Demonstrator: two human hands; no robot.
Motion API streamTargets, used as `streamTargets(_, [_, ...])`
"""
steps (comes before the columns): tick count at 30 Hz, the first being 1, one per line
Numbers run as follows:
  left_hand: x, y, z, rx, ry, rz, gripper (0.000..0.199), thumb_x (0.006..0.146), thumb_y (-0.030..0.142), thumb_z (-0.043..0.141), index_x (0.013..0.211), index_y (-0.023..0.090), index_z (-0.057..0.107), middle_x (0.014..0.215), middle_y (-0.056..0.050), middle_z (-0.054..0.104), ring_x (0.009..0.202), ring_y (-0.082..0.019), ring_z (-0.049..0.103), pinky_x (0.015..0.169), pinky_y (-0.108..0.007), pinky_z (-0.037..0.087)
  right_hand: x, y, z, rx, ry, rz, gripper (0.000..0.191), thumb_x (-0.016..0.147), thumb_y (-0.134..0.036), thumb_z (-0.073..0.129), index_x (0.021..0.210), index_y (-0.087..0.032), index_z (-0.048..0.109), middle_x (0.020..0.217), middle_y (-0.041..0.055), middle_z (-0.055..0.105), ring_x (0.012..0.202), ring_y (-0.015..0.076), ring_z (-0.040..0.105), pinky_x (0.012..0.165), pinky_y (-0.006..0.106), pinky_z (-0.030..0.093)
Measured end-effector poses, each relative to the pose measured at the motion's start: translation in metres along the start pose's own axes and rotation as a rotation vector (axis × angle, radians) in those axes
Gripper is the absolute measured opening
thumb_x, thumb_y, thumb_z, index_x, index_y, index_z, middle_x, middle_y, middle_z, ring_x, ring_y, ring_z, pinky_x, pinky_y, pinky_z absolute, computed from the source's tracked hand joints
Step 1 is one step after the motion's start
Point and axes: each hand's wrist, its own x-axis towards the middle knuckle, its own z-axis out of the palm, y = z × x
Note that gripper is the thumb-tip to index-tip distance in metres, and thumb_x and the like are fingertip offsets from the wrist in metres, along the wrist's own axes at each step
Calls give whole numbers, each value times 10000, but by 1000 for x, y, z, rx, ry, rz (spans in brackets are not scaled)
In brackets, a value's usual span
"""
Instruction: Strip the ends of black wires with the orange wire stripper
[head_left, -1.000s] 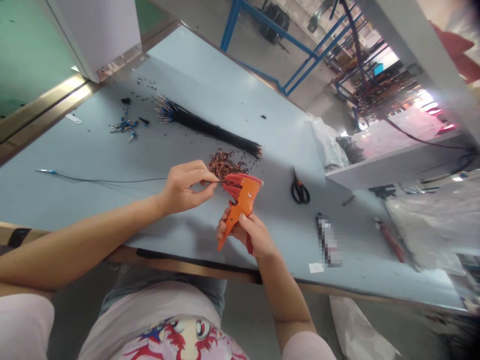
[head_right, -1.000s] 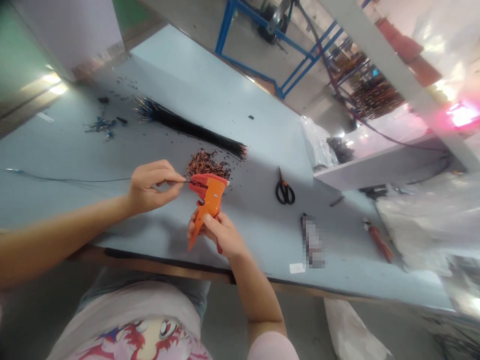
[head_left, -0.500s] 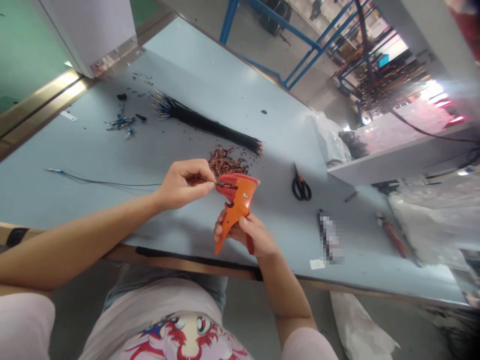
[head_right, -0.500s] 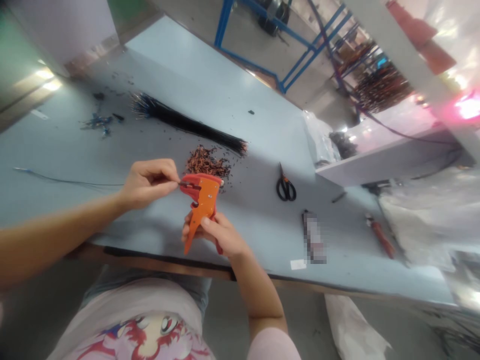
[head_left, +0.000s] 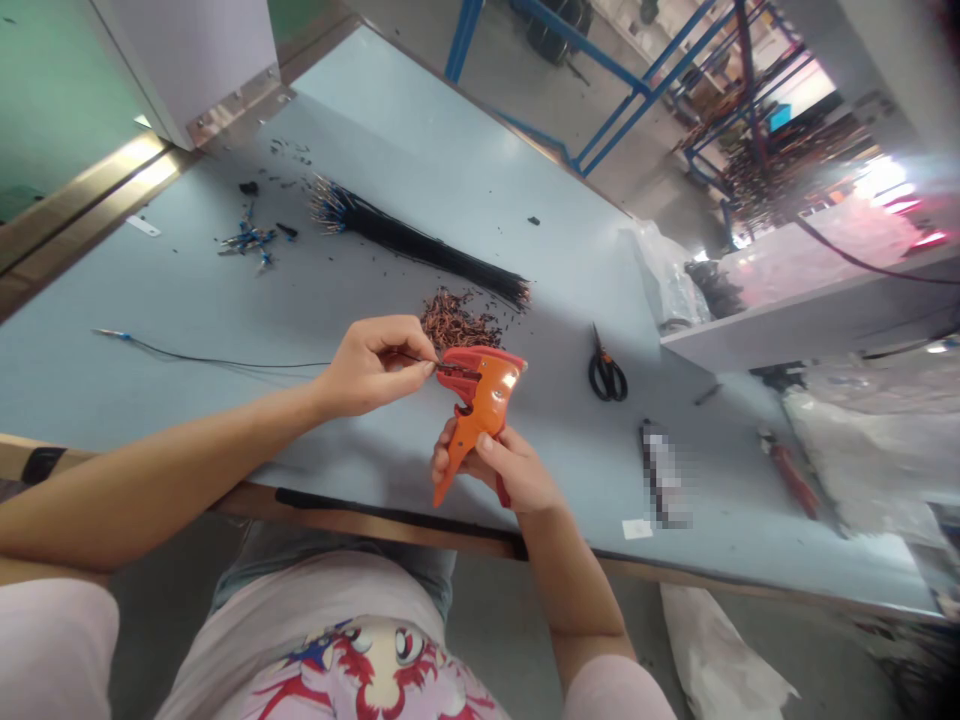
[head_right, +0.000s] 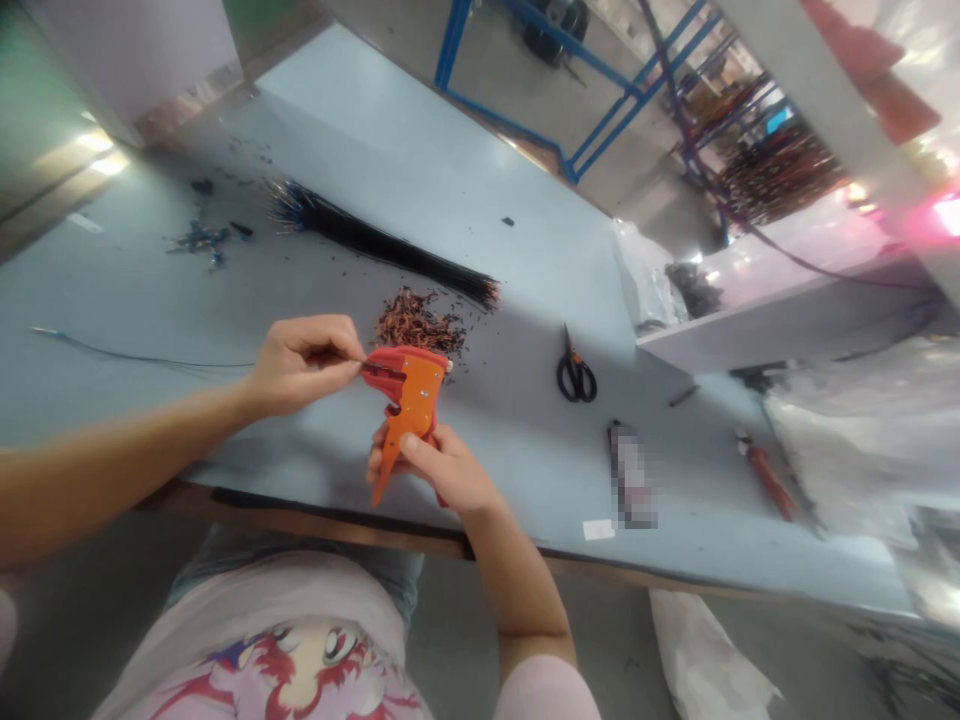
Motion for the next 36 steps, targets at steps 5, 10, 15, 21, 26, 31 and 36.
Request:
streamTargets(5, [0,1,0,62,13,45,74,737,96,578,687,147,597,631,8,539,535,-61,447,455,-181,321,1,1,1,-41,44,-6,388,816,-500,619,935,-134,572,768,55,618,683,179,627,616,343,530])
streamTargets(10, [0,1,1,156,25,111,71,731,107,572,684,158,588,617,9,543,517,-65,423,461,-202,321,1,2,2,-57,61,-22,369,831,-500,600,905,-140,567,696,36,618,631,164,611,597,326,516])
streamTargets(15, [0,-1,0,272,46,192,72,720,118,576,666,165,582,589,13,532,508,-72,409,476,-217,326,2,2,1,-70,57,-27,358,839,-495,592,903,-144,559,700,35,614,623,162,607,584,321,511])
streamTargets(21, [-1,0,-1,342,52,260,73,729,121,564,685,173,589,567,27,510,506,-72,396,498,-211,345,2,2,2,-70,62,-18,366,840,-502,586,905,-143,559,679,30,608,613,164,603,564,316,508])
streamTargets(26, [-1,2,0,402,74,293,82,712,113,568,676,182,593,530,43,468,477,-70,369,484,-208,330,2,2,3,-75,76,-14,356,844,-504,577,880,-150,560,671,22,600,597,153,592,560,311,508])
streamTargets(31, [-2,2,0,472,64,274,72,714,150,564,663,187,598,500,47,463,455,-71,363,476,-211,326,3,3,2,-110,107,-12,379,829,-523,587,859,-147,554,645,17,591,575,148,581,526,294,496])
streamTargets(36, [-3,0,0,526,43,259,91,726,176,553,650,190,600,497,47,465,449,-71,365,479,-214,324,4,4,1,-175,112,-23,375,843,-519,567,787,-149,552,591,0,555,526,129,548,487,276,486])
